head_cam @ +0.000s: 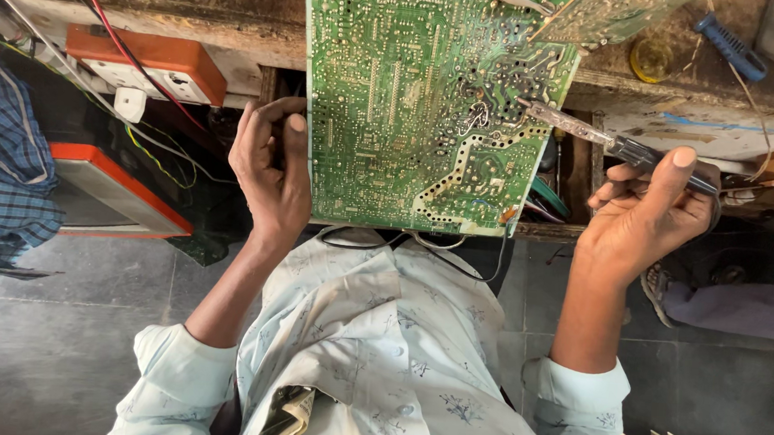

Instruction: The person solders components on a green circuit board at a cluttered workbench. They hold the board steady with one hand while applying a soldering iron to its underside, reposition the board, handle a small component and a wire, and continue soldering different joints across the board.

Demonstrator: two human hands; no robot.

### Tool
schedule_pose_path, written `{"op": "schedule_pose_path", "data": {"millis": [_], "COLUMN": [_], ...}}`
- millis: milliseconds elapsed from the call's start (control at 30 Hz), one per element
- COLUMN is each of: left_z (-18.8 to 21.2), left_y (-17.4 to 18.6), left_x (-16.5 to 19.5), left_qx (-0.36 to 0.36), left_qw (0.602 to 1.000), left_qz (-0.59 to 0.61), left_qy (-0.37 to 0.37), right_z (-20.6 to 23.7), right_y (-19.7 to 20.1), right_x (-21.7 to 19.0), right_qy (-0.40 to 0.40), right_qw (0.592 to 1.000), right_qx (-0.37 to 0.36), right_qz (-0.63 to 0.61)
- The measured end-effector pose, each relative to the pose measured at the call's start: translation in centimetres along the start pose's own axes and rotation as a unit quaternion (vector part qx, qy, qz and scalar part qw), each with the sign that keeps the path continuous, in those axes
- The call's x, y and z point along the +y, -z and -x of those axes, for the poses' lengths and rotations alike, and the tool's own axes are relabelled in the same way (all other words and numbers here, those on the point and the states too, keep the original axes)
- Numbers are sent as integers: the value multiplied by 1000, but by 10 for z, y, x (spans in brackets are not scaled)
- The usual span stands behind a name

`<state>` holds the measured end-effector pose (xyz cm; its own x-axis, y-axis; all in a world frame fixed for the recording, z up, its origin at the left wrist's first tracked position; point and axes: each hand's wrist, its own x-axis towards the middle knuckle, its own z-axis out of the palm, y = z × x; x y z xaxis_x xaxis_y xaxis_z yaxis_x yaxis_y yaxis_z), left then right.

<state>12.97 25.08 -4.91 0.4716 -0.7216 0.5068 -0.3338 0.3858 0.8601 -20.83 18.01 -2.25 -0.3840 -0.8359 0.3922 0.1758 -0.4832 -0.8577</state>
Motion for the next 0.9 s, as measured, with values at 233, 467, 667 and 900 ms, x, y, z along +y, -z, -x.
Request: {"op": "schedule_pose_path", "data": {"millis": [233,467,667,900], "left_z": [0,0,0,2], "left_y": [1,1,2,1], "left_x": [3,3,0,-2], "left_qx": [5,0,-3,-9], "left_qw": [999,999,999,1000], "left_qz": [-41,-21,-23,12], "left_qy": [-27,-39,-30,-16], "right_z": [0,-2,-4,-7], "right_y": [2,4,3,7], "right_x": [4,5,7,11], "right_qy": [17,19,4,-8], "right_qw": [1000,1000,1000,1000], "right_qx": [7,5,14,11], "right_qz": [2,6,7,-13]}}
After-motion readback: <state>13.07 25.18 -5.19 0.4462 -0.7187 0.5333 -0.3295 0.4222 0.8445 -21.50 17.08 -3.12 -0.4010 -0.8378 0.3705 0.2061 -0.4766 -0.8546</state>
